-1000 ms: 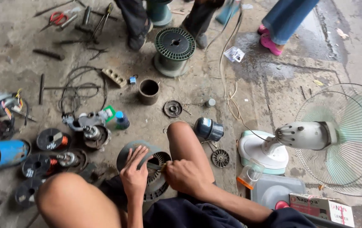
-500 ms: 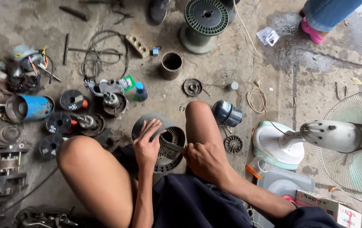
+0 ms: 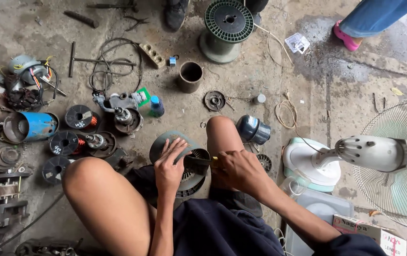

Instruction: Cleaning the interior of a motor casing by scraping it with a screwdriver and brushing it to remove debris.

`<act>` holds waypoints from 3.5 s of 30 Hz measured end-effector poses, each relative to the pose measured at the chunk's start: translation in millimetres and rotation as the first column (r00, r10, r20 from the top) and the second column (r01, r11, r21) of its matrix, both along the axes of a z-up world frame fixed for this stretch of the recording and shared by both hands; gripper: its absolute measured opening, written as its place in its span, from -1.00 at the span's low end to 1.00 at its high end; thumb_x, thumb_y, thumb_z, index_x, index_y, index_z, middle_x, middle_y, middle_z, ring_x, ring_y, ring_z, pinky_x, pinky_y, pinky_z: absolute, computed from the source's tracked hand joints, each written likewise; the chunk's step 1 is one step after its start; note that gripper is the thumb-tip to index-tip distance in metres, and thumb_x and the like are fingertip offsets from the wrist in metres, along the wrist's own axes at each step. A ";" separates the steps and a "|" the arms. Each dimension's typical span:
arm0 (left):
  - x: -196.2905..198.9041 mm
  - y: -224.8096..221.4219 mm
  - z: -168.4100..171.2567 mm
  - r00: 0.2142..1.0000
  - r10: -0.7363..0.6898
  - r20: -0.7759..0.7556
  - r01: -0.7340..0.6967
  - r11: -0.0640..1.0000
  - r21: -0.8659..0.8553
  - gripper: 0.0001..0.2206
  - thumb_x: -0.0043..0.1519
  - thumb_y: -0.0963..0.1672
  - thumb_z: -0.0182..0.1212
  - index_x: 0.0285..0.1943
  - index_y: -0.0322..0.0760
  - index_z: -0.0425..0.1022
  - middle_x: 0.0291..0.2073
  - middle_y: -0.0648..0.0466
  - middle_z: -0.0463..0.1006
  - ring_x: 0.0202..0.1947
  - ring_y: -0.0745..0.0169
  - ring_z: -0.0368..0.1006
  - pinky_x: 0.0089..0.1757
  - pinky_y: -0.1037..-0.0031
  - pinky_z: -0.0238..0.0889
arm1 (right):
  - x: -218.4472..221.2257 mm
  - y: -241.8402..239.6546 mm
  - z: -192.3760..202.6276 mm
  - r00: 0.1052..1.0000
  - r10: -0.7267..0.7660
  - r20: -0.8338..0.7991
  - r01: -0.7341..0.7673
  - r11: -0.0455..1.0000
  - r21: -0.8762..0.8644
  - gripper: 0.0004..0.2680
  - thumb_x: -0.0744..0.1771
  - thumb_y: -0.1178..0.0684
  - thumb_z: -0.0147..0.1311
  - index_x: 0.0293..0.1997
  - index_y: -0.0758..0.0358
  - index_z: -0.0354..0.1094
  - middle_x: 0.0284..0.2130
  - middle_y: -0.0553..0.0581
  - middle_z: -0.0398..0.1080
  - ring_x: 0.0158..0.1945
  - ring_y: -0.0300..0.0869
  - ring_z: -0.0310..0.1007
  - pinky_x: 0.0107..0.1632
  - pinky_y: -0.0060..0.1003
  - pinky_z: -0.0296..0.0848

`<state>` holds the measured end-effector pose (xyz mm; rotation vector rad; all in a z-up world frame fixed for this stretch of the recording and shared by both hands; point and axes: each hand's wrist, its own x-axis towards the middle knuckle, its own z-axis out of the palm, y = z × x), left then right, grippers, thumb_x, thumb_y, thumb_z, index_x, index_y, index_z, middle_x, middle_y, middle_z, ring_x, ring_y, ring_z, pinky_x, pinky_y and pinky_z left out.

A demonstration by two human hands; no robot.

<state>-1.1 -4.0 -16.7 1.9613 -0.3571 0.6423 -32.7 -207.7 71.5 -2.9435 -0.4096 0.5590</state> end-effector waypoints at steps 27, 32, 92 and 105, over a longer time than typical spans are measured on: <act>3.8 -6.3 -4.9 1.000 -0.009 -0.012 0.010 0.997 0.072 -0.77 0.06 -0.26 0.48 -0.10 -0.34 0.69 -0.11 -0.10 0.69 0.03 -0.03 0.59 0.21 0.18 0.29 | -36.2 2.5 -20.7 0.998 0.001 -0.070 0.004 0.998 0.064 -0.67 0.39 -0.01 -0.20 0.29 0.29 0.10 -0.34 0.36 0.47 -0.38 0.31 0.58 -0.38 0.20 0.56; 9.5 -3.5 0.0 1.000 0.013 -0.027 -0.011 0.997 0.076 -0.79 0.07 -0.23 0.49 -0.11 -0.33 0.69 -0.11 -0.11 0.69 0.03 -0.03 0.59 0.21 0.20 0.30 | -37.2 6.4 -65.0 1.000 0.005 -0.021 -0.005 1.000 0.026 -0.69 0.40 -0.02 -0.18 0.27 0.27 0.10 -0.35 0.31 0.45 -0.47 0.26 0.58 -0.47 0.11 0.55; 3.2 2.1 -4.2 0.993 -0.060 -0.098 0.073 0.989 0.129 -0.67 0.00 -0.35 0.36 -0.03 -0.45 0.62 0.01 0.00 0.66 0.13 0.03 0.56 0.29 0.17 0.27 | -6.8 33.4 -52.6 0.993 -0.066 0.095 0.037 0.960 0.279 -0.89 0.24 0.11 0.15 -0.35 0.36 0.35 -0.63 0.21 0.43 -0.69 0.02 0.42 -0.61 -0.12 0.38; 8.9 -0.4 -11.7 0.999 0.031 0.012 -0.031 1.000 0.003 -0.80 0.07 -0.20 0.51 -0.15 -0.28 0.70 -0.14 -0.03 0.72 -0.01 0.03 0.62 0.17 0.23 0.35 | -24.5 36.5 9.5 0.997 0.055 -0.051 -0.051 0.996 0.079 -0.74 0.37 -0.03 -0.08 0.01 0.40 0.31 -0.47 0.30 0.53 -0.40 0.17 0.62 -0.43 0.01 0.55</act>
